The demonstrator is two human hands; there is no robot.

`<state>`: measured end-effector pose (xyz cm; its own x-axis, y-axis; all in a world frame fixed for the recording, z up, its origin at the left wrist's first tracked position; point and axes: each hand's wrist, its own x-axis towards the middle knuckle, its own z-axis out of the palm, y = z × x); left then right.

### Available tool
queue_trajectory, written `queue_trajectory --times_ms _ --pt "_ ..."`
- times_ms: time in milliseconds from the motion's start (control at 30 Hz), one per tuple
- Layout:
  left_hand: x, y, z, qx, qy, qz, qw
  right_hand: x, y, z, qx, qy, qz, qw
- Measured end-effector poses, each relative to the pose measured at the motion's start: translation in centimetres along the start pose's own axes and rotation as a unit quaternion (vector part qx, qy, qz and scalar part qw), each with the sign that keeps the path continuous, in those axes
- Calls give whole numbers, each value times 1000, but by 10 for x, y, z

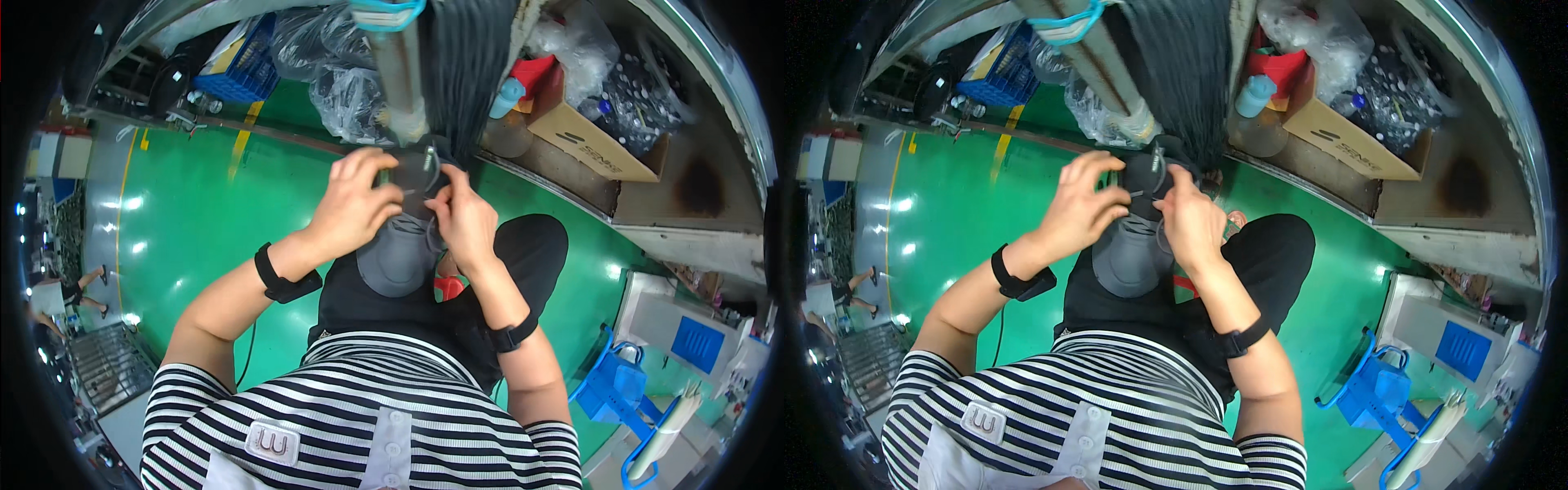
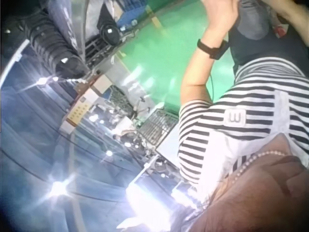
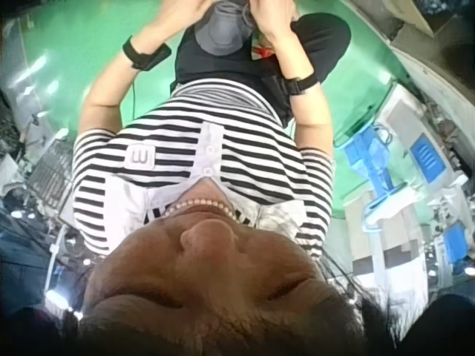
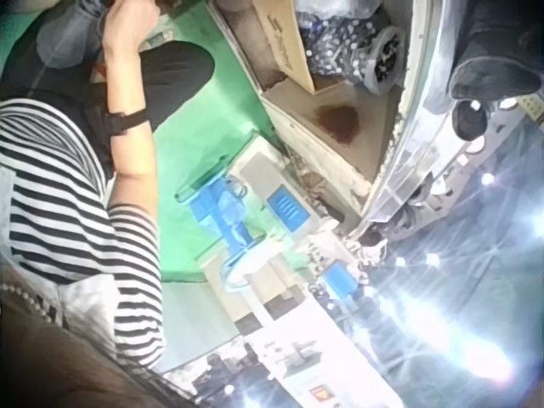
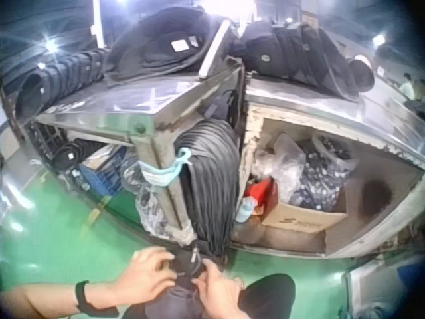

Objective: Lacing and threading shoelaces through the eyelets of black athletic shoes.

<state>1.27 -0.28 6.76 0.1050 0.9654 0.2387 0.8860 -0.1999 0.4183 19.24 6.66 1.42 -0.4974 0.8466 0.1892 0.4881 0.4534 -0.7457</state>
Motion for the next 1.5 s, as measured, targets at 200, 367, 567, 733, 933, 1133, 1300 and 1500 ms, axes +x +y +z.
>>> queue_trajectory --times_ms 200,367,567,733,933,1133,1300,1500 --pt "-14 -10 18 142 31 16 989 12 -18 10 134 -49 213 967" --pt "-8 -16 50 15 74 -70 995 13 -16 18 90 -32 157 983" --pt "-3 -24 46 -106 121 -73 984 7 -20 0 240 -41 183 952" --pt "-10 -29 28 -467 268 -198 819 1 16 -18 546 98 269 787" --pt "9 -57 -9 -761 93 -257 588 -15 87 -39 613 10 244 751" --pt "-49 -149 -143 -360 414 -435 714 -71 144 -206 510 412 295 694" --pt "-65 -75 -31 -289 -48 -193 937 -85 89 -83 313 73 163 933" --pt "-15 -16 6 75 -167 102 978 -86 -16 2 220 -193 61 954"
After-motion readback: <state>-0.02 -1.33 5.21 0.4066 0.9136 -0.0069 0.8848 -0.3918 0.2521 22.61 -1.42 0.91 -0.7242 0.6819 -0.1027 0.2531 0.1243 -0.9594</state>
